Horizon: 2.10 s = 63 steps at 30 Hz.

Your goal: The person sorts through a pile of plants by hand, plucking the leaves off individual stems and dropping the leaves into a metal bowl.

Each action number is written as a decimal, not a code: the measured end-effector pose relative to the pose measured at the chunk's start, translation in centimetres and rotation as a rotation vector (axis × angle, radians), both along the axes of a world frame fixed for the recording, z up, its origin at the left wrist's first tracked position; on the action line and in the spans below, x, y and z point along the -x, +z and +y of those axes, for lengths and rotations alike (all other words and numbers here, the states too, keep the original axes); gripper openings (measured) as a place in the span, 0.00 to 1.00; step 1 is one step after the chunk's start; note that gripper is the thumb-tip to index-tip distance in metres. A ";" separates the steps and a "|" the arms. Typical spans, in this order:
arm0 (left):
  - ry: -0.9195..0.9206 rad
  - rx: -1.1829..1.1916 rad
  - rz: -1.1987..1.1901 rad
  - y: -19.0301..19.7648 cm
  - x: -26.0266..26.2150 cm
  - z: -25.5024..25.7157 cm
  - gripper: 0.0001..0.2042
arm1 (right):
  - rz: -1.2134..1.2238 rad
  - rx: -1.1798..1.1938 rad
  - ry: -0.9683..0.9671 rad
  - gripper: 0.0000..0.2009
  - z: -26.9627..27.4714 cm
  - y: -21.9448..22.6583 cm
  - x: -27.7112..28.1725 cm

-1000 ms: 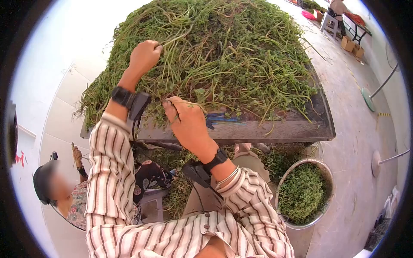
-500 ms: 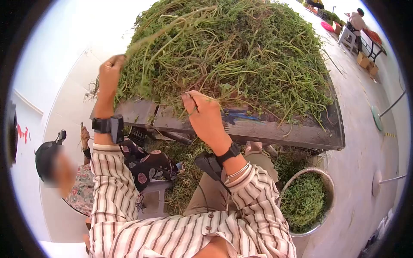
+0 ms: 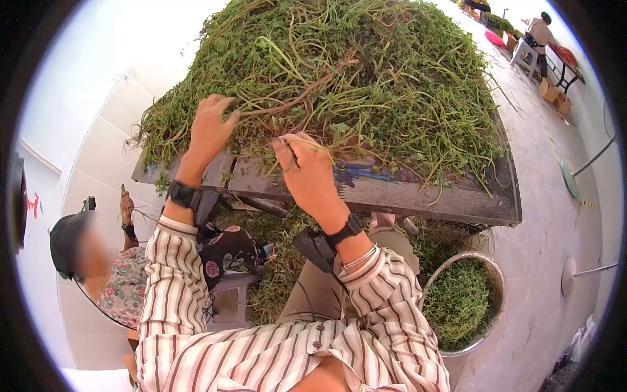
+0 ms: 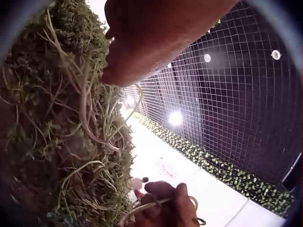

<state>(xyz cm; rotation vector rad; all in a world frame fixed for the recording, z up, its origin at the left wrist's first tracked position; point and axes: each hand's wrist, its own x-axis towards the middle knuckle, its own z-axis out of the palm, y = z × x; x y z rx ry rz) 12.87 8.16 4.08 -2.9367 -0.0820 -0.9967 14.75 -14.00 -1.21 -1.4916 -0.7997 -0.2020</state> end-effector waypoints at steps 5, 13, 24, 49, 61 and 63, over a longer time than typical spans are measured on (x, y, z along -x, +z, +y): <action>-0.128 0.082 0.042 -0.5 -2.5 -2.5 0.13 | 0.022 0.011 -0.011 0.09 -0.3 0.1 0.0; -0.157 0.205 0.176 -3.6 -7.6 -5.4 0.14 | 0.023 0.009 -0.013 0.09 -0.6 0.4 -0.1; -0.083 0.192 0.303 -3.7 -8.0 -4.9 0.12 | 0.028 -0.012 0.002 0.09 -0.7 0.4 -0.4; -0.199 0.634 -0.557 14.8 -4.9 1.9 0.17 | 0.184 -0.034 0.110 0.13 0.1 -0.2 -0.2; -0.147 0.297 -0.132 7.3 -3.3 -3.0 0.09 | 0.447 -0.156 0.255 0.15 -0.5 0.2 -0.3; -0.220 0.338 -0.114 4.9 -3.6 -1.6 0.08 | 0.507 -0.207 0.273 0.15 -0.6 0.4 -0.5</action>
